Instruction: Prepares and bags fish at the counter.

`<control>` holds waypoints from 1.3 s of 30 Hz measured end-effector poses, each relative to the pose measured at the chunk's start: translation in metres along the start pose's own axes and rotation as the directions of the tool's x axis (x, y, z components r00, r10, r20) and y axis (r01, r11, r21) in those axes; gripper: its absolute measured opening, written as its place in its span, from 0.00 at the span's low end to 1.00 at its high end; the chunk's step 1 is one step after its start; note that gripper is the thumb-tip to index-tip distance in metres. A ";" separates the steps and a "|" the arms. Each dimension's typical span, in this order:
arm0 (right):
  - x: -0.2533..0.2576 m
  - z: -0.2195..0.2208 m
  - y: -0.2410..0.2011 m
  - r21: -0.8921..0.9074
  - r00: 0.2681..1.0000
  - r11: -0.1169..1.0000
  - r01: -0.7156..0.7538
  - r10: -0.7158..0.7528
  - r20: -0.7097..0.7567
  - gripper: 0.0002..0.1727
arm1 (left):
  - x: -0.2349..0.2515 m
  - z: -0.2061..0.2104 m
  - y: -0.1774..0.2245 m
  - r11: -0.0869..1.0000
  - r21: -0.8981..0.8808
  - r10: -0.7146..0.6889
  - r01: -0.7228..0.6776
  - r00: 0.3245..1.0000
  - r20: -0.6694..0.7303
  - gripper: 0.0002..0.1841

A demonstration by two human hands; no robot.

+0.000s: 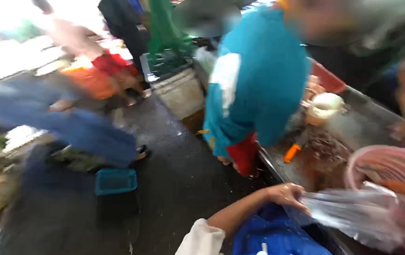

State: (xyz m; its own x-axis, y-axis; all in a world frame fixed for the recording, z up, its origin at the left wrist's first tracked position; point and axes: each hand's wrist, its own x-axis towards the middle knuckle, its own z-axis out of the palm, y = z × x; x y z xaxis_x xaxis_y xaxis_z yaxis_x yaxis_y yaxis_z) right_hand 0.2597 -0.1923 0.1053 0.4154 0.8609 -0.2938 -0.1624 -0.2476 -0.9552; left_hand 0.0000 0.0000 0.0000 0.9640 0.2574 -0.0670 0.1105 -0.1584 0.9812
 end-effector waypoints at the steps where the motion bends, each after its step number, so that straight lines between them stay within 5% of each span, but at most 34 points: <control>1: 0.002 -0.021 0.002 -0.001 0.996 0.999 0.046 -0.046 -0.075 0.16 | 0.000 -0.004 -0.001 0.996 -0.084 -0.023 0.025 1.000 0.020 0.20; 3: 0.012 -0.047 0.011 0.025 0.932 0.991 0.129 -0.113 -0.344 0.19 | 0.008 -0.003 0.003 0.953 -0.300 -0.076 0.051 0.995 -0.070 0.20; 5: 0.028 -0.060 0.025 -0.078 0.701 0.973 0.216 -0.211 -0.681 0.18 | 0.027 0.011 0.011 0.904 -0.427 -0.192 0.024 0.915 -0.355 0.18; 6: 0.028 -0.060 0.035 -0.202 0.589 0.955 0.218 -0.293 -0.753 0.18 | 0.038 0.020 0.012 0.903 -0.430 -0.239 0.012 0.846 -0.478 0.19; 7: 0.021 -0.051 0.041 -0.308 0.583 0.926 0.220 -0.378 -0.719 0.19 | 0.047 0.029 0.013 0.911 -0.412 -0.251 0.001 0.795 -0.553 0.23; 10: 0.014 0.023 0.052 -0.283 0.927 0.936 0.207 -0.280 -0.250 0.20 | 0.063 0.059 0.019 0.921 -0.387 -0.205 -0.044 0.789 -0.579 0.31; 11: 0.018 0.047 0.063 -0.215 0.977 0.961 0.171 -0.194 -0.088 0.23 | 0.064 0.069 0.020 0.915 -0.401 -0.195 -0.055 0.807 -0.557 0.31; 13: 0.032 0.070 0.086 -0.064 0.995 0.993 0.101 -0.102 -0.017 0.17 | 0.066 0.077 0.025 0.849 -0.521 -0.235 -0.092 0.817 -0.527 0.23; 16: 0.047 0.037 0.112 -0.055 0.983 0.998 -0.022 0.012 -0.186 0.13 | 0.060 0.055 0.039 0.616 -0.787 -0.305 -0.035 0.910 -0.279 0.21; 17: 0.047 0.021 0.118 0.015 0.972 0.997 -0.071 0.073 -0.225 0.16 | 0.059 0.047 0.035 0.645 -0.764 -0.269 0.014 0.940 -0.210 0.22; 19: 0.032 0.002 0.112 0.437 0.980 0.899 -0.030 0.112 -0.163 0.18 | 0.071 0.034 0.008 0.843 -0.525 -0.258 0.117 0.945 -0.203 0.34; 21: 0.015 0.000 0.103 0.642 0.997 0.763 0.076 -0.065 -0.040 0.15 | 0.080 0.031 -0.027 0.861 -0.481 -0.318 0.165 0.913 -0.255 0.37; 22: 0.014 -0.001 0.101 0.519 0.986 0.842 0.148 -0.165 -0.014 0.12 | 0.080 0.029 -0.026 0.802 -0.585 -0.310 0.123 0.922 -0.231 0.34; 24: 0.028 -0.005 0.104 -0.125 0.980 0.973 0.194 -0.199 -0.024 0.17 | 0.075 0.028 0.006 0.624 -0.781 -0.177 -0.002 0.974 -0.144 0.27; 26: 0.042 -0.005 0.113 -0.518 0.998 0.856 -0.007 -0.030 -0.062 0.28 | 0.067 0.031 0.025 0.646 -0.762 -0.055 -0.050 0.992 -0.112 0.17; 28: 0.048 -0.005 0.096 -0.448 0.996 0.890 -0.085 0.061 -0.068 0.33 | 0.071 0.020 0.006 0.968 -0.249 -0.046 -0.019 0.967 -0.251 0.12; 30: 0.046 -0.016 0.070 -0.198 0.997 0.978 -0.073 0.075 -0.002 0.29 | 0.066 0.004 -0.031 0.905 0.361 -0.108 0.224 0.944 -0.313 0.21; 32: 0.064 -0.048 0.049 -0.261 1.000 0.965 0.028 -0.025 0.011 0.23 | 0.052 -0.012 -0.047 0.873 0.366 -0.184 0.322 0.913 -0.364 0.28; 34: 0.100 -0.091 0.052 -0.633 0.977 0.770 0.079 -0.187 -0.106 0.25 | 0.033 -0.020 -0.045 0.900 0.262 -0.224 0.350 0.884 -0.411 0.30; 36: 0.137 -0.124 0.060 -0.815 0.962 0.570 -0.104 -0.150 -0.227 0.33 | 0.019 -0.024 -0.042 0.888 0.196 -0.299 0.417 0.846 -0.442 0.29; 39: 0.178 -0.151 0.082 -0.855 0.935 0.399 -0.331 0.018 -0.353 0.48 | 0.006 -0.023 -0.045 0.851 0.143 -0.393 0.506 0.793 -0.466 0.27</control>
State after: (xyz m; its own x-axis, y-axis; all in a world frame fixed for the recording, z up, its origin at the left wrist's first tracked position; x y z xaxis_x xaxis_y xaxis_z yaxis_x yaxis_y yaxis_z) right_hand 0.4552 -0.1265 -0.0308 0.7018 0.6437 -0.3051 0.5632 -0.7636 -0.3157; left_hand -0.0046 0.0312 -0.0408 0.6083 0.7101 -0.3545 0.6164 -0.1412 0.7747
